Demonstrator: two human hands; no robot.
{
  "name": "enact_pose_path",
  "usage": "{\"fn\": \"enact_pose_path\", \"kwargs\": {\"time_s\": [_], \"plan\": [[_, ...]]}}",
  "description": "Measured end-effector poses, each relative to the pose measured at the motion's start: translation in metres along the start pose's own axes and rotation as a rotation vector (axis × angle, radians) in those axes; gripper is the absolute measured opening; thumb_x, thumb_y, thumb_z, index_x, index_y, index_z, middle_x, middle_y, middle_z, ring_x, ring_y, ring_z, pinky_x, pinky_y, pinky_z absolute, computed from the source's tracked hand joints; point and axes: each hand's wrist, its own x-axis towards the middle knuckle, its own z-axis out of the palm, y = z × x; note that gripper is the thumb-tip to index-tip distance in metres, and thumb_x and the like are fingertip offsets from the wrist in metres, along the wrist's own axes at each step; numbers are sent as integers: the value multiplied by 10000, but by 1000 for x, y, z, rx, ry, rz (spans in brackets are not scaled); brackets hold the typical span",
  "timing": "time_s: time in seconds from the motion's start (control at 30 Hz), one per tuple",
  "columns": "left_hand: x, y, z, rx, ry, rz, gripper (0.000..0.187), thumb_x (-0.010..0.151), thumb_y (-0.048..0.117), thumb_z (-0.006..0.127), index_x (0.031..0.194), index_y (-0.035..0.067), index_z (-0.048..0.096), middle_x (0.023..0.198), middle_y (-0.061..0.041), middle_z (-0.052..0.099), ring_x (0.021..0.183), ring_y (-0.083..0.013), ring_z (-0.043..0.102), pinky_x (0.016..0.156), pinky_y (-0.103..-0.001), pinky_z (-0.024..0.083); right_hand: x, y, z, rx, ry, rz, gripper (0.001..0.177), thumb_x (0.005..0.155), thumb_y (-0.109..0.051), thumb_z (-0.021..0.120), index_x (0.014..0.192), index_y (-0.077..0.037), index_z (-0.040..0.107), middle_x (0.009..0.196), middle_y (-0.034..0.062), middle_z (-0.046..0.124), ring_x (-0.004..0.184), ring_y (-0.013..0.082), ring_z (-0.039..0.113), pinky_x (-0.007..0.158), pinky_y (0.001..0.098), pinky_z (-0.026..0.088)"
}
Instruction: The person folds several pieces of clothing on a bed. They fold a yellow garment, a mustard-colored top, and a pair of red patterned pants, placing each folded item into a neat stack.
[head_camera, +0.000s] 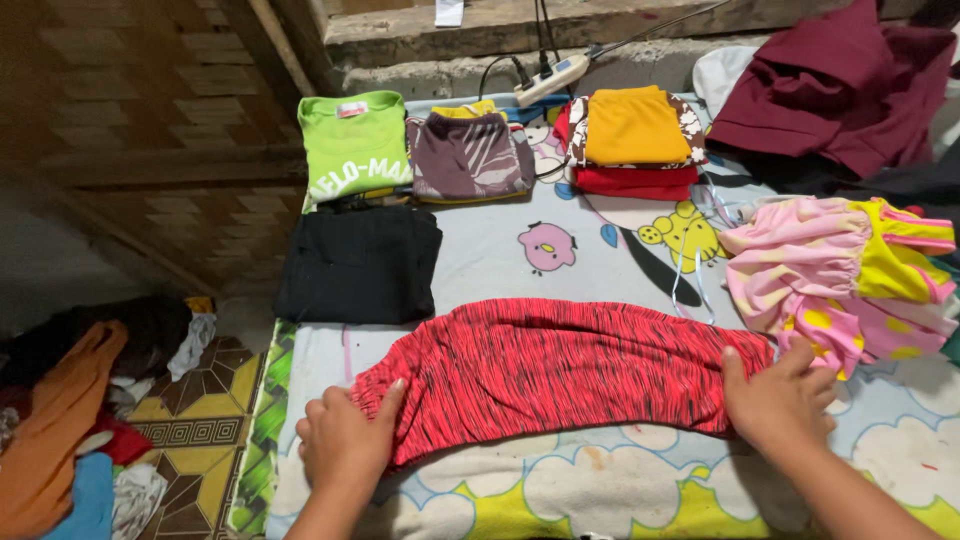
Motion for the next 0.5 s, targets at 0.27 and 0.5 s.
{"fn": "enact_pose_path", "kwargs": {"time_s": [0.27,0.5], "plan": [[39,-25,-8,-318,158,75,654,783,562,780,1074,-6,633,920,-259,733,871,-438,725,793,-519,569,4,42,-2,-121,-248,-33,574,1068,-506,438,1487,-115,399,1240,321,703,1083,528,681,925,609,513],[12,16,-27,-117,247,277,789,712,452,841,1283,-7,545,1130,-282,642,1055,-445,620,872,-518,497,-12,10,-22,-193,267,-512,578,819,-303,649,1324,-57,512,1160,257,633,1107,436,616,926,515,485]]}}
